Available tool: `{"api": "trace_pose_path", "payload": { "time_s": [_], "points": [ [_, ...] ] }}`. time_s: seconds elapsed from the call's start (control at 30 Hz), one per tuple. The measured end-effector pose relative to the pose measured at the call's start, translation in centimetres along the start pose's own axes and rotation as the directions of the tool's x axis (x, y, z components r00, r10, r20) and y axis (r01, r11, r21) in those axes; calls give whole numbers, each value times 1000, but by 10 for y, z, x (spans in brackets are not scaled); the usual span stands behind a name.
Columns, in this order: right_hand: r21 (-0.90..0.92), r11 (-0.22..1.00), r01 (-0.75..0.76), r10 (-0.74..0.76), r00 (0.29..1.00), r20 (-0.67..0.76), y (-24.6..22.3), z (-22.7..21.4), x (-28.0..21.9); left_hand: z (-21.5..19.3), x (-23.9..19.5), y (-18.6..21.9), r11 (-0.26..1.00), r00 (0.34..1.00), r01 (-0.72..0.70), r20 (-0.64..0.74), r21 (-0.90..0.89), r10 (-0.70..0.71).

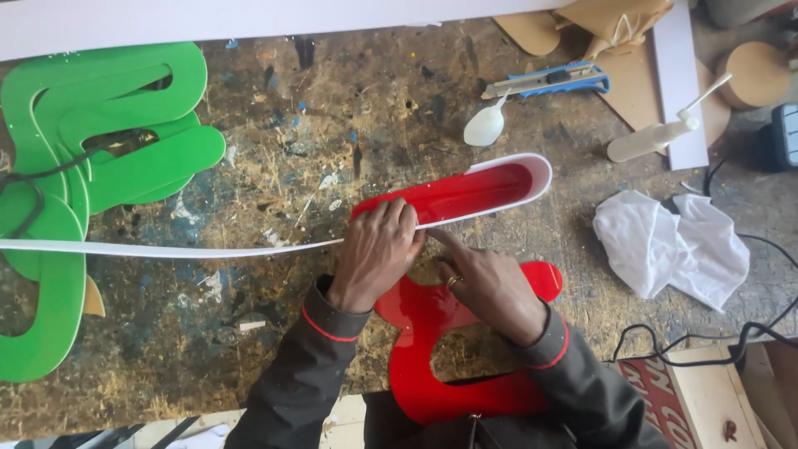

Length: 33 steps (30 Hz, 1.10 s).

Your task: Attaching a white plastic border strip to a red acrylic letter using liquid adhesive on a workbench.

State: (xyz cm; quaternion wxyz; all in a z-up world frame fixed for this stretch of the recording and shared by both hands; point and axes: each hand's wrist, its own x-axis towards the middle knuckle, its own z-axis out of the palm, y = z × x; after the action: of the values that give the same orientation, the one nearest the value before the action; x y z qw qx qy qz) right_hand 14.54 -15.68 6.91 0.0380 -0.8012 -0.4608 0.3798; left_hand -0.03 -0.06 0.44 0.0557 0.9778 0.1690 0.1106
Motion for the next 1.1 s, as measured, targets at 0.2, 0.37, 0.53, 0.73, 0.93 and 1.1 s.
{"api": "trace_pose_path", "payload": {
  "time_s": [0.2,0.37,0.53,0.73,0.93,1.1],
  "points": [
    [-64,976,-207,198,973,-122,12,-33,-25,1,0,0,999,1000,18,22,-45,-17],
    [-30,996,-85,84,996,-43,-4,-32,-22,-1,0,1,1000,1000,10,12,-29,-10],
    [39,999,32,-32,999,5,-7,-22,-15,-13,2,4,999,999,22,37,-36,-20],
    [-41,971,-236,216,938,-271,31,-61,-44,-1,-5,5,999,999,42,20,-19,-41],
    [57,998,-8,46,701,-712,40,-112,23,-11,-2,6,1000,999,5,-44,-1,-5],
    [107,977,185,-130,912,-389,44,-135,97,8,-3,1,1000,997,3,-73,-14,-4]
  ]
}}
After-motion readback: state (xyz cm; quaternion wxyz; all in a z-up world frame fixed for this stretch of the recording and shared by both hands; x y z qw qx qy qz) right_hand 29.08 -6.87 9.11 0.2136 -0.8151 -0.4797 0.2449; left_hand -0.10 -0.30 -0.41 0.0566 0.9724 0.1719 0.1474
